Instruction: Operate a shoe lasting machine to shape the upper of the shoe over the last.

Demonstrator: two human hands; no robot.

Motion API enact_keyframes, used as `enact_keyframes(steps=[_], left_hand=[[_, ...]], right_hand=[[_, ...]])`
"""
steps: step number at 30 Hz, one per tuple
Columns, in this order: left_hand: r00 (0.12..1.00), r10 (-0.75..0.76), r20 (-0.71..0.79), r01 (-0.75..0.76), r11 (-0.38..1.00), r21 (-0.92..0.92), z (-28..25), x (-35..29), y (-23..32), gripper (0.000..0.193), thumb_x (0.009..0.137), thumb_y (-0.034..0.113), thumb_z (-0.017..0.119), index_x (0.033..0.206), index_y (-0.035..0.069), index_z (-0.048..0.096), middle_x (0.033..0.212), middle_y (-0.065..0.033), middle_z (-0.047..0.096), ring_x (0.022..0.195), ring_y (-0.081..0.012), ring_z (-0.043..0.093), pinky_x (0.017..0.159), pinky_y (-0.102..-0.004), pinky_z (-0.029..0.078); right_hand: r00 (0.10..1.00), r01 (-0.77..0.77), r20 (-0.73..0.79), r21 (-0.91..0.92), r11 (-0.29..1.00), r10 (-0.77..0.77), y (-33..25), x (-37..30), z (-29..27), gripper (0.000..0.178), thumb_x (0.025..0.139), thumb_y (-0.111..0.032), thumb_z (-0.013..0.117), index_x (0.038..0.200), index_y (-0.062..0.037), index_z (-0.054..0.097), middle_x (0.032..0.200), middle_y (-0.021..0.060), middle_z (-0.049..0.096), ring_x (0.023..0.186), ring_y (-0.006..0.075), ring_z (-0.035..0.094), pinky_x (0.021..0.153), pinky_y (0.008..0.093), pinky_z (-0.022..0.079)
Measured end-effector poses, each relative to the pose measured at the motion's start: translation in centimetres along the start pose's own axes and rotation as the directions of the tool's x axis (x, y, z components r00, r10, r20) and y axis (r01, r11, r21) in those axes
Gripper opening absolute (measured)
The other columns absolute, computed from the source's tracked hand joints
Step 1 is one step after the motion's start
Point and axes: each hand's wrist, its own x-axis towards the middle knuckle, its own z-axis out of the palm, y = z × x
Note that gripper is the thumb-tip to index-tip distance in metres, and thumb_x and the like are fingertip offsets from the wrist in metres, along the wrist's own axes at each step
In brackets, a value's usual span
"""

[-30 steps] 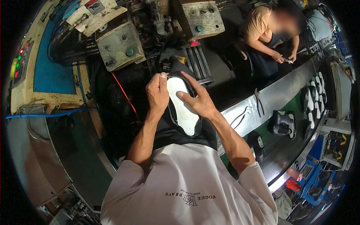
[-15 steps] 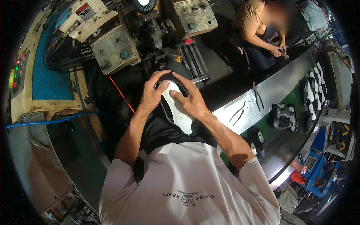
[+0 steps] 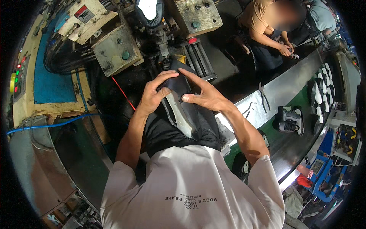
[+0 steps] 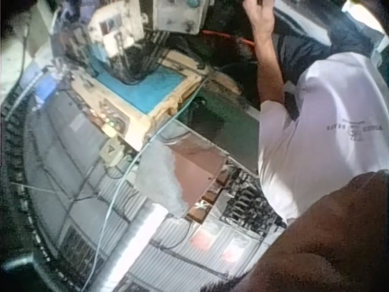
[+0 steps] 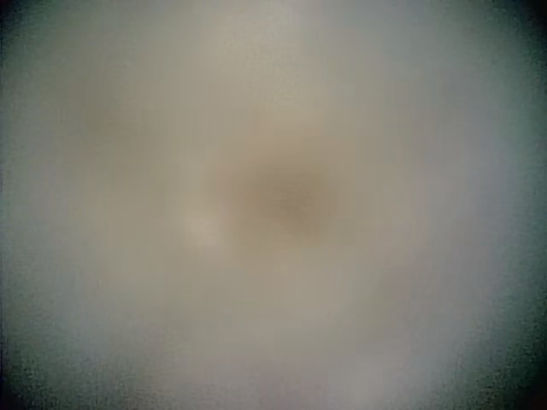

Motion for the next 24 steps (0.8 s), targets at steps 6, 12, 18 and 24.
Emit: enact_keyframes(steps=[6,12,18,24], left_hand=[[1.0,-0.001,-0.009,0.002,1.0,0.03,1.2,1.0,-0.1,0.052,0.107,0.037,0.072,0.144,0.001,0.069,0.145,-0.0161,0.068,0.136,-0.0292,0.065,0.118,-0.0399,0.047],[0.951,-0.291,-0.109,0.296,0.954,0.038,3.7,2.4,-0.2,0.041,0.105,0.004,0.064,0.145,-0.002,0.067,0.143,-0.0122,0.071,0.132,-0.0204,0.064,0.116,-0.0351,0.047],[0.895,-0.439,-0.081,0.36,0.817,-0.45,4.4,1.1,-1.2,0.051,0.111,0.013,0.062,0.159,0.001,0.056,0.153,-0.0146,0.063,0.141,-0.0237,0.059,0.122,-0.0387,0.044],[0.824,-0.553,-0.125,0.31,0.623,-0.718,8.1,-2.2,-3.7,0.056,0.114,0.024,0.063,0.165,0.005,0.048,0.156,-0.0104,0.059,0.144,-0.0222,0.054,0.123,-0.0372,0.042]], right_hand=[[0.987,-0.068,-0.157,-0.181,0.981,0.04,1.0,0.5,1.3,0.092,0.097,-0.03,0.086,0.169,-0.0002,0.039,0.164,0.0269,0.051,0.154,0.0347,0.049,0.127,0.0418,0.039],[0.957,-0.146,-0.274,-0.187,0.972,0.091,3.3,1.2,2.7,0.089,0.1,-0.027,0.082,0.17,-0.0008,0.033,0.155,0.024,0.057,0.144,0.0296,0.056,0.12,0.0398,0.045],[0.939,-0.224,-0.227,0.169,0.96,0.259,4.4,0.2,0.7,0.085,0.1,-0.028,0.082,0.171,-0.011,0.038,0.148,0.0182,0.061,0.133,0.0271,0.06,0.113,0.0402,0.05],[0.92,-0.27,-0.174,0.368,0.89,0.351,5.6,0.1,0.8,0.083,0.1,-0.031,0.083,0.169,-0.0134,0.041,0.148,0.0193,0.061,0.133,0.0281,0.062,0.112,0.0437,0.053]])
